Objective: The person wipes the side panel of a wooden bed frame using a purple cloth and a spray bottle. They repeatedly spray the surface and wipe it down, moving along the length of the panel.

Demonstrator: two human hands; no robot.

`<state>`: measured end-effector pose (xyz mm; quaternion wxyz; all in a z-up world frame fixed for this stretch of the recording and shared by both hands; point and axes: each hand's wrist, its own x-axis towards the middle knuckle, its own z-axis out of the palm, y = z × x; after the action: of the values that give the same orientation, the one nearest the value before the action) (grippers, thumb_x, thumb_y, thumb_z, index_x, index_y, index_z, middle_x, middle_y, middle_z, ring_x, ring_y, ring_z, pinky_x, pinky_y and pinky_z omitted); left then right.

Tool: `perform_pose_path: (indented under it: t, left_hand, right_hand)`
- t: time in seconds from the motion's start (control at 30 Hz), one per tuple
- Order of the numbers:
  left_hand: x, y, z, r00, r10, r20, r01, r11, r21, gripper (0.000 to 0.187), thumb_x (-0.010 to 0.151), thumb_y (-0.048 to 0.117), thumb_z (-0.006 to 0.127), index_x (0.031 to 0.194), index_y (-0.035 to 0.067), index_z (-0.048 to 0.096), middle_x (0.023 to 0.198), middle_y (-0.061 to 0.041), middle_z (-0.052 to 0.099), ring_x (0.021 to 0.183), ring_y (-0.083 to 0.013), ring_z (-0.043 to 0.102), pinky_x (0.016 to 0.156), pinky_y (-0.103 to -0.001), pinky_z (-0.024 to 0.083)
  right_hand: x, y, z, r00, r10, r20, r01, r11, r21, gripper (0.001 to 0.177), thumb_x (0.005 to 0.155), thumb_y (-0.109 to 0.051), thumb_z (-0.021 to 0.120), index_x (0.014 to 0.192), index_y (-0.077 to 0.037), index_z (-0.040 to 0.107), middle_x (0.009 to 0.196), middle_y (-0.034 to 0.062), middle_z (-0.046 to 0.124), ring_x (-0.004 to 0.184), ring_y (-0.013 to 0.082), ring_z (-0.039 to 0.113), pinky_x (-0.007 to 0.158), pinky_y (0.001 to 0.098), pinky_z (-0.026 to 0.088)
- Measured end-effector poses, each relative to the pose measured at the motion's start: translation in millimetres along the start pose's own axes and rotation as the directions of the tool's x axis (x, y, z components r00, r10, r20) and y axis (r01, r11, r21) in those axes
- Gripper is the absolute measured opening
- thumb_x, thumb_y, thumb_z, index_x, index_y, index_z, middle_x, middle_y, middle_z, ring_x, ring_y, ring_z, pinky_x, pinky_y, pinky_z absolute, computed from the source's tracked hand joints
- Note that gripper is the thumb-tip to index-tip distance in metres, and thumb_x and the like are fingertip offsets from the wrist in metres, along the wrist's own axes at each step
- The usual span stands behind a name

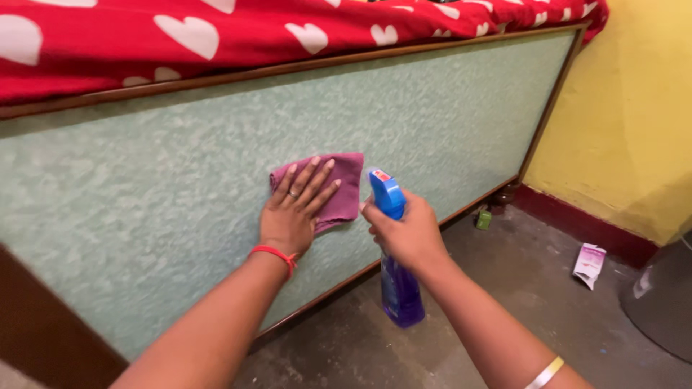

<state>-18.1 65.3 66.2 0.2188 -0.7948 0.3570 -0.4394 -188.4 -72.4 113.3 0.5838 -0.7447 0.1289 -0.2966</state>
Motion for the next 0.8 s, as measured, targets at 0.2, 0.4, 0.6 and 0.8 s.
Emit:
perform_pose_path:
  t: [0.2, 0.4, 0.6, 0.8]
  left_hand:
    - [-84.8, -76.7, -31.7, 0.997, -0.023, 0.069, 0.03, 0.995, -0.095, 0.081, 0.091, 0.051, 0.053, 0.163, 0.036, 0.02, 0.173, 0.006, 0.008, 0.157, -0.0181, 0.002, 0.124, -0.044, -0.006]
    - [-176.4, -167.0, -69.7, 0.966, -0.169, 0.196, 0.167, 0.986, 0.026, 0.071, 0.095, 0.06, 0.04, 0.161, 0.044, 0.017, 0.172, 0.007, 0.007, 0.158, -0.0192, 0.001, 0.123, -0.048, -0.008]
    - [-202.9, -189.8, -83.4, 0.944, -0.245, 0.22, 0.202, 0.958, 0.202, 0.072, 0.096, 0.063, 0.036, 0.163, 0.047, 0.014, 0.174, 0.01, 0.005, 0.158, -0.0172, 0.0, 0.123, -0.047, -0.011]
    - [-179.0, -142.9, -33.3, 0.895, -0.447, -0.007, 0.386, 0.782, -0.489, 0.072, 0.094, 0.052, 0.038, 0.162, 0.037, 0.018, 0.175, -0.003, 0.001, 0.16, -0.0346, -0.008, 0.122, -0.065, -0.013]
  right_hand:
    - [-19.8, -19.1, 29.9, 0.998, -0.007, 0.055, 0.003, 0.997, 0.075, 0.016, 0.086, -0.021, 0.075, 0.086, -0.007, 0.067, 0.069, 0.0007, 0.064, 0.06, 0.0106, 0.063, 0.054, 0.0293, 0.051]
    - [-49.9, -46.9, 63.4, 0.993, -0.053, 0.106, 0.036, 0.987, 0.159, 0.016, 0.086, -0.02, 0.076, 0.089, -0.006, 0.068, 0.072, 0.0009, 0.065, 0.062, 0.0109, 0.065, 0.056, 0.0299, 0.054]
    - [-67.6, -64.4, 88.4, 0.992, -0.044, 0.117, 0.013, 0.967, 0.254, 0.016, 0.084, -0.019, 0.077, 0.091, -0.006, 0.069, 0.072, 0.0014, 0.066, 0.059, 0.012, 0.065, 0.053, 0.0303, 0.054]
    - [-63.5, -58.9, 73.2, 0.989, -0.054, 0.141, 0.029, 0.985, 0.172, 0.018, 0.086, -0.021, 0.076, 0.089, -0.005, 0.068, 0.067, 0.0021, 0.065, 0.058, 0.011, 0.063, 0.054, 0.0294, 0.052]
